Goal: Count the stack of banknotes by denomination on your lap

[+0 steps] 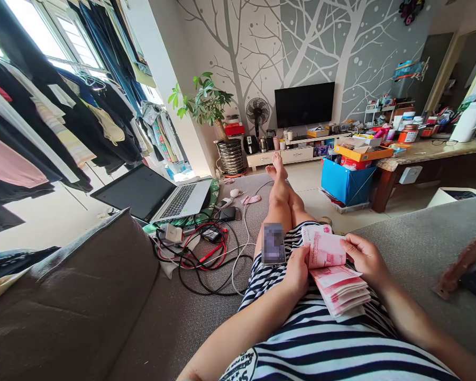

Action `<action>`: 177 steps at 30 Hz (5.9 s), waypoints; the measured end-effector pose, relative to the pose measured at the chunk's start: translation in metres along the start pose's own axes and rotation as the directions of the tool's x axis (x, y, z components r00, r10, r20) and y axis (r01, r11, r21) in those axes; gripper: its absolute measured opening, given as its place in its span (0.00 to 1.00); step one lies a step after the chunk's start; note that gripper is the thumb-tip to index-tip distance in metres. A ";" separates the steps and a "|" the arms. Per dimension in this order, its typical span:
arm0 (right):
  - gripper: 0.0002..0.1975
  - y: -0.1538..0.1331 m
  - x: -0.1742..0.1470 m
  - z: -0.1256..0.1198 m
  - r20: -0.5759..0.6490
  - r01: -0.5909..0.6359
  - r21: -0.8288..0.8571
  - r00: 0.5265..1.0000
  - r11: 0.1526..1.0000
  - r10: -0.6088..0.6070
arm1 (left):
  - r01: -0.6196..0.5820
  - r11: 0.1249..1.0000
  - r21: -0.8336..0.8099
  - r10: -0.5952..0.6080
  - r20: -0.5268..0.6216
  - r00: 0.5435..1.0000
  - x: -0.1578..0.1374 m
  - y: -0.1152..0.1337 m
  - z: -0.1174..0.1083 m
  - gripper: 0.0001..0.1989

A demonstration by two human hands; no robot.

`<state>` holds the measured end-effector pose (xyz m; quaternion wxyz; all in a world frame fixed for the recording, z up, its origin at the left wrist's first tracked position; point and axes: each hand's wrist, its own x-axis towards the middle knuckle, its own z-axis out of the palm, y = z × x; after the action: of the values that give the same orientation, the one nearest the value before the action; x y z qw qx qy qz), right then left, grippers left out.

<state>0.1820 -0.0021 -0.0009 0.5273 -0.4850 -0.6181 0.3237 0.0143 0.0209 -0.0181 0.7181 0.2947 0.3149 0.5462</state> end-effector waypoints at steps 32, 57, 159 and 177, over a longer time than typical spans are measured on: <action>0.20 -0.013 -0.006 -0.003 0.033 0.027 0.129 0.999 0.991 -0.031 | -0.086 0.982 0.171 0.080 0.041 0.996 0.005 -0.003 -0.005 0.14; 0.22 0.007 0.005 0.003 -0.165 -0.042 -0.014 0.985 0.999 0.039 | -0.025 0.985 0.170 -0.013 0.215 0.977 -0.007 0.009 0.004 0.15; 0.18 0.005 0.007 -0.001 -0.126 -0.111 0.183 0.983 0.977 0.135 | -0.019 0.990 0.139 -0.008 0.189 0.982 -0.005 0.004 0.001 0.14; 0.21 0.009 0.008 -0.001 -0.020 -0.125 0.200 0.991 0.972 0.132 | 0.004 0.993 0.115 -0.024 0.176 0.984 -0.006 0.004 0.003 0.14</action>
<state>0.1854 0.0087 -0.0062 0.5611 -0.4745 -0.5412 0.4087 0.0129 0.0157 -0.0126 0.7291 0.3805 0.2827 0.4938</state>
